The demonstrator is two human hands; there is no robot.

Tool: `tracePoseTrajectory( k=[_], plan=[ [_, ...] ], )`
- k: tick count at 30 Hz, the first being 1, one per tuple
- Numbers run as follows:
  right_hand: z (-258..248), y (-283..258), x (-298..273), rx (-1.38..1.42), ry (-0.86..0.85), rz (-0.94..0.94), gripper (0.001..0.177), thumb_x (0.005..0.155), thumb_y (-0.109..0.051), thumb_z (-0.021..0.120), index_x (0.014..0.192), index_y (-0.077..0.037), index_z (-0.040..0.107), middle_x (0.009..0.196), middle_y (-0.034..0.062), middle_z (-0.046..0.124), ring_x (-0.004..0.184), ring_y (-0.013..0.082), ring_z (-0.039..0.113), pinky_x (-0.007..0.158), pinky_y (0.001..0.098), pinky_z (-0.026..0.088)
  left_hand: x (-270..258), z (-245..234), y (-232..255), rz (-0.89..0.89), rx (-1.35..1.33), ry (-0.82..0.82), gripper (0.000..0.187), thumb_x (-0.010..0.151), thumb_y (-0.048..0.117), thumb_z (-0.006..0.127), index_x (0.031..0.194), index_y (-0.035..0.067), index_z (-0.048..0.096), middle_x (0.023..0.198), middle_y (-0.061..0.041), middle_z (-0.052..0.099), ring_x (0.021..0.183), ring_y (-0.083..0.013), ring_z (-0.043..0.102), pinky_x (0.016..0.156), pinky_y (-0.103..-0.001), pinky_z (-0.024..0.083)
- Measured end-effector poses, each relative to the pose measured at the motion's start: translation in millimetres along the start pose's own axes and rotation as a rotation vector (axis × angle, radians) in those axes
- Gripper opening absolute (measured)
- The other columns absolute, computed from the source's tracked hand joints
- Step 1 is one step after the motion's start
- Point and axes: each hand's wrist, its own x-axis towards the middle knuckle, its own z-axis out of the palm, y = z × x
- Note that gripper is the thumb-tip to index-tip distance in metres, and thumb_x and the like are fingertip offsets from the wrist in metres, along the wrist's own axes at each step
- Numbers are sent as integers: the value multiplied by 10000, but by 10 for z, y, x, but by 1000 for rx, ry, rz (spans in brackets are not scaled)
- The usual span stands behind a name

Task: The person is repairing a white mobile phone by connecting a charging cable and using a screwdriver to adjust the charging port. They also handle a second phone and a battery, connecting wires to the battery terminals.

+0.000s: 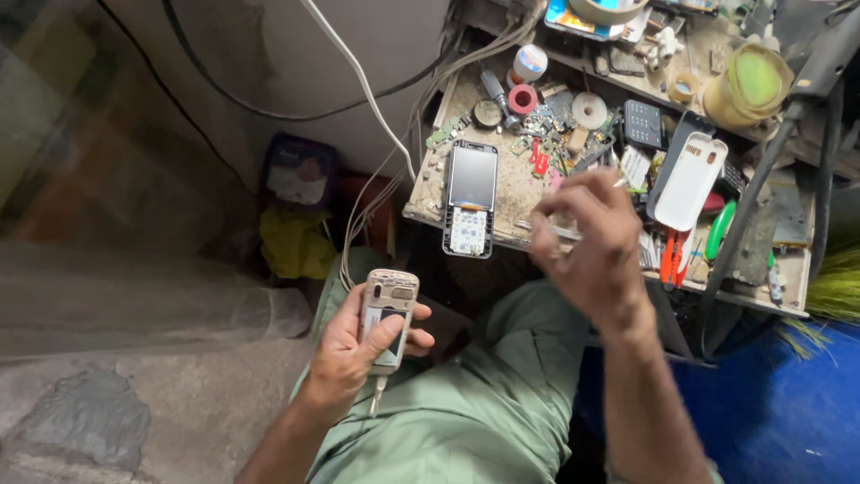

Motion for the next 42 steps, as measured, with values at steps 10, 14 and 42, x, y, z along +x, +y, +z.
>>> tracePoseTrajectory(
  k=[10,14,42],
  plan=[
    [286,-811,-411,479,-160,293,135,819,-63,781,944,-72,729,947,52,609,743,140,573,652,265,485,-44,104,-101,3,154,-62,426,1019,187,603,1370,-5,456,1156,-134,713,872,-167,720,774,-325,617],
    [384,-864,-406,501,-125,193,174,818,-45,807,972,-68,728,955,45,616,828,161,590,669,273,494,-122,209,-44,10,304,-62,494,1011,184,601,1444,11,437,1046,-85,713,808,-150,706,728,-319,619],
    [256,-898,-468,728,-331,396,146,846,-37,827,983,-38,776,951,60,730,792,127,690,691,248,556,-228,168,56,-14,723,-156,550,916,26,548,1448,89,424,954,-110,746,798,-182,757,736,-340,615]
  ],
)
